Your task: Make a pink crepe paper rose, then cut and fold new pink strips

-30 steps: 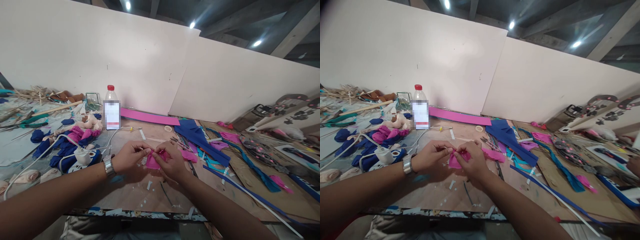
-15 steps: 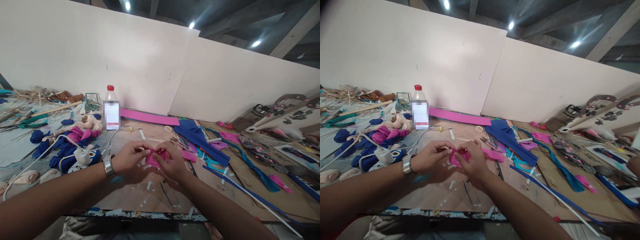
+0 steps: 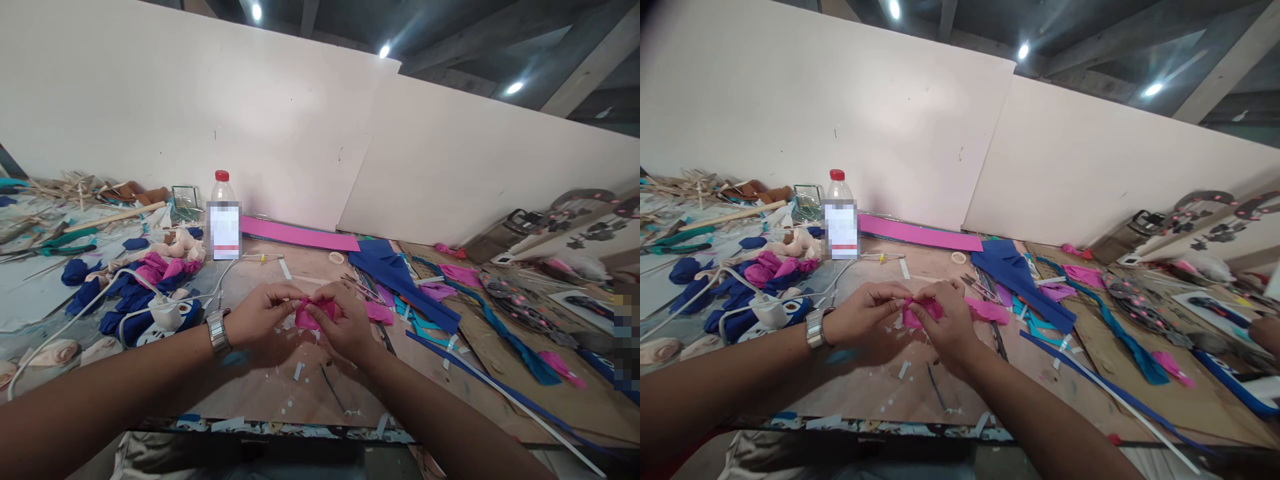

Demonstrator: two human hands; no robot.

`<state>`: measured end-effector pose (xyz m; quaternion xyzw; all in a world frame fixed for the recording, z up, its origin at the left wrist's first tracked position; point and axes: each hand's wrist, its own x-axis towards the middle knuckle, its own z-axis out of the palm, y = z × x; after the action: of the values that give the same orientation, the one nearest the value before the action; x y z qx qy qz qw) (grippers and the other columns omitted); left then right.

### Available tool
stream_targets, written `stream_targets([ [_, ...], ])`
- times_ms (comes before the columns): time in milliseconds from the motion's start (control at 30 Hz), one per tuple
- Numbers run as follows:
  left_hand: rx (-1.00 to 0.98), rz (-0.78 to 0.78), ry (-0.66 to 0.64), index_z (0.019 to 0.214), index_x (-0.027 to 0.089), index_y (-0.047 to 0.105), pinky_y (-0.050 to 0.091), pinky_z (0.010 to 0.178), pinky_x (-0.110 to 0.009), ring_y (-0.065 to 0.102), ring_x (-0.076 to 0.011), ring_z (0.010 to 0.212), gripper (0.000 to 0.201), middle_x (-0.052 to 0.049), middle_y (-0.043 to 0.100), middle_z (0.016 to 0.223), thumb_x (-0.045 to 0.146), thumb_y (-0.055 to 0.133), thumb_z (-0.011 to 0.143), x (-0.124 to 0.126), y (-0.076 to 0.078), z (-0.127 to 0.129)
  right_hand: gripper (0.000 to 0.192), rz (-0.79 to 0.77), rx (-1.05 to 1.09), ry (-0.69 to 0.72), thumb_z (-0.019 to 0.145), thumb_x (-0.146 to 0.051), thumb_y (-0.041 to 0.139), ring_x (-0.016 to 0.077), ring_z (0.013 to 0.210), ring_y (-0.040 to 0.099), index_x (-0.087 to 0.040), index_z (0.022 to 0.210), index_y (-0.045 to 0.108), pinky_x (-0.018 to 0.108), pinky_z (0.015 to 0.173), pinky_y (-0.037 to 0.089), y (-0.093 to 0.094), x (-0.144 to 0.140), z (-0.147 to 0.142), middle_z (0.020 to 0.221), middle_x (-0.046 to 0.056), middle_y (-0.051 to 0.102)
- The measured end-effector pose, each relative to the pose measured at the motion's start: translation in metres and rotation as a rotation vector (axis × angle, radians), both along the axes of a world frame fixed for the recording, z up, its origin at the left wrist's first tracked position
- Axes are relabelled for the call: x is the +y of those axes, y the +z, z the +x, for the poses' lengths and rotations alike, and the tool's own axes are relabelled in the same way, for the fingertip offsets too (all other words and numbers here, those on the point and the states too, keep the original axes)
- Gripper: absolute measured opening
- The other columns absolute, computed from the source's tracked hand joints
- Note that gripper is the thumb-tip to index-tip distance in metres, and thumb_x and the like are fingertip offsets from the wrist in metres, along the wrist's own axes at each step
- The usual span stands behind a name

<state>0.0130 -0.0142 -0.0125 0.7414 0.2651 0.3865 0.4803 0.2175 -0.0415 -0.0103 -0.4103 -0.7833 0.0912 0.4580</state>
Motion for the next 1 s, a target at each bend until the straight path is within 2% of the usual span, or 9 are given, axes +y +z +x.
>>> stream_targets([
  [167,0.019,-0.025,0.026,0.1,0.015,0.077,0.051,0.084,-0.031,0.067,-0.0192,0.089,0.032,-0.009,0.075,0.097,0.043,0.06,0.095,0.0017,-0.001,-0.0003,0.013,-0.004,-0.038,-0.001,0.093,-0.037,0.067,0.0212,0.081,0.063,-0.024,0.09,0.065,0.039,0.081,0.042,-0.0001,0.0015,0.0004,0.084,0.003,0.07],
  [400,-0.047,-0.115,0.09,0.094,0.014,0.075,0.051,0.075,-0.029,0.066,-0.0176,0.081,0.029,-0.007,0.076,0.09,0.042,0.071,0.087,0.0042,-0.0056,0.0017,0.009,0.001,-0.074,0.024,0.095,-0.034,0.064,0.0219,0.087,0.064,-0.026,0.096,0.067,0.039,0.082,0.042,0.0007,0.0019,0.0014,0.09,0.003,0.072],
  [667,0.016,-0.002,0.091,0.098,0.016,0.077,0.05,0.08,-0.03,0.066,-0.019,0.087,0.024,-0.008,0.076,0.097,0.037,0.071,0.088,-0.0005,-0.0024,0.0006,0.011,-0.005,-0.046,0.01,0.093,-0.036,0.067,0.0222,0.085,0.064,-0.026,0.095,0.068,0.04,0.085,0.042,-0.002,0.0016,0.0013,0.089,0.003,0.073],
  [1000,0.006,-0.027,0.073,0.096,0.013,0.071,0.049,0.078,-0.027,0.063,-0.0168,0.084,0.03,-0.006,0.072,0.091,0.041,0.059,0.096,-0.0004,-0.0036,0.0022,0.004,0.041,-0.056,0.032,0.093,-0.028,0.066,0.0205,0.083,0.061,-0.024,0.094,0.067,0.039,0.084,0.042,0.0028,-0.0002,-0.0005,0.087,0.002,0.071],
])
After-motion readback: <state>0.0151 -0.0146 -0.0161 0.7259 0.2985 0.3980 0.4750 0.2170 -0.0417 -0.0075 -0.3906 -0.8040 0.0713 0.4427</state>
